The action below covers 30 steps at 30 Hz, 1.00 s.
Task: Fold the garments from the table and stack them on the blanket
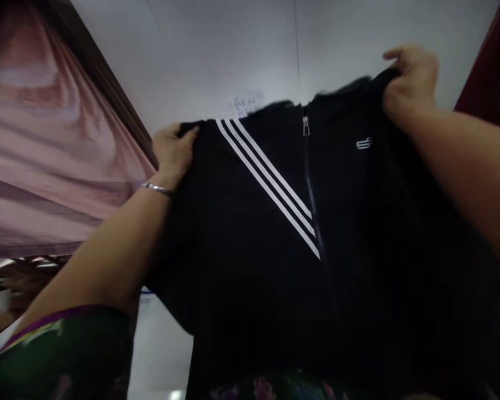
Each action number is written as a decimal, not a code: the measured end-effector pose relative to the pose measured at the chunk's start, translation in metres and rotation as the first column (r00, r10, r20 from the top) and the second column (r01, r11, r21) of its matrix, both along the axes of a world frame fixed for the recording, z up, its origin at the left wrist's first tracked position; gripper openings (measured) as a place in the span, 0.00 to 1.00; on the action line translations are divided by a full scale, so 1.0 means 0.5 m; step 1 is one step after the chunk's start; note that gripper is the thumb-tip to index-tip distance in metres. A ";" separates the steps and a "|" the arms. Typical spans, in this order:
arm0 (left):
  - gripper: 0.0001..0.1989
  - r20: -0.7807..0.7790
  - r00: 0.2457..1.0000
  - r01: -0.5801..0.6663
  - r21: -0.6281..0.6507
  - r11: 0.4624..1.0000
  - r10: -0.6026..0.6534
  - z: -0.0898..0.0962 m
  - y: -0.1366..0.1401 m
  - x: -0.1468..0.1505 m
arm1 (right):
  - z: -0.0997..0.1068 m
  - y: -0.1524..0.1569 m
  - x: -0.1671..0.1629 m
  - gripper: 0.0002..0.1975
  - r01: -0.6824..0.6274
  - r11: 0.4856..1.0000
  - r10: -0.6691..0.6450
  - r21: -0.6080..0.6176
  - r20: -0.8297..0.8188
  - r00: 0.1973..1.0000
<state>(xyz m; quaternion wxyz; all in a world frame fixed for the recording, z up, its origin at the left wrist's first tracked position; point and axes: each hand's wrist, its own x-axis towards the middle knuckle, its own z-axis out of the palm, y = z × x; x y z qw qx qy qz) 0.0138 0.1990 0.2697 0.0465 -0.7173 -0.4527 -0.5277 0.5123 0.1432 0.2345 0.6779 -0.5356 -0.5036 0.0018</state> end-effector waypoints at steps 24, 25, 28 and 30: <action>0.24 -0.177 0.901 0.087 -0.821 0.564 -0.396 -0.612 -0.097 0.099 | -0.579 -0.186 -0.256 0.26 -0.060 0.662 0.619 -0.747 0.500 0.606; 0.23 -0.183 0.906 0.084 -0.806 0.586 -0.382 -0.598 -0.102 0.090 | -0.570 -0.198 -0.232 0.26 -0.037 0.709 0.556 -0.704 0.526 0.644; 0.22 -0.298 0.888 0.016 -0.742 0.670 -0.351 -0.574 -0.131 0.042 | -0.570 -0.262 -0.140 0.31 0.120 0.755 0.322 -0.645 0.524 0.789; 0.24 -0.438 0.843 -0.108 -0.707 0.699 -0.313 -0.577 -0.152 0.001 | -0.594 -0.323 -0.085 0.36 0.184 0.691 0.231 -0.699 0.455 0.860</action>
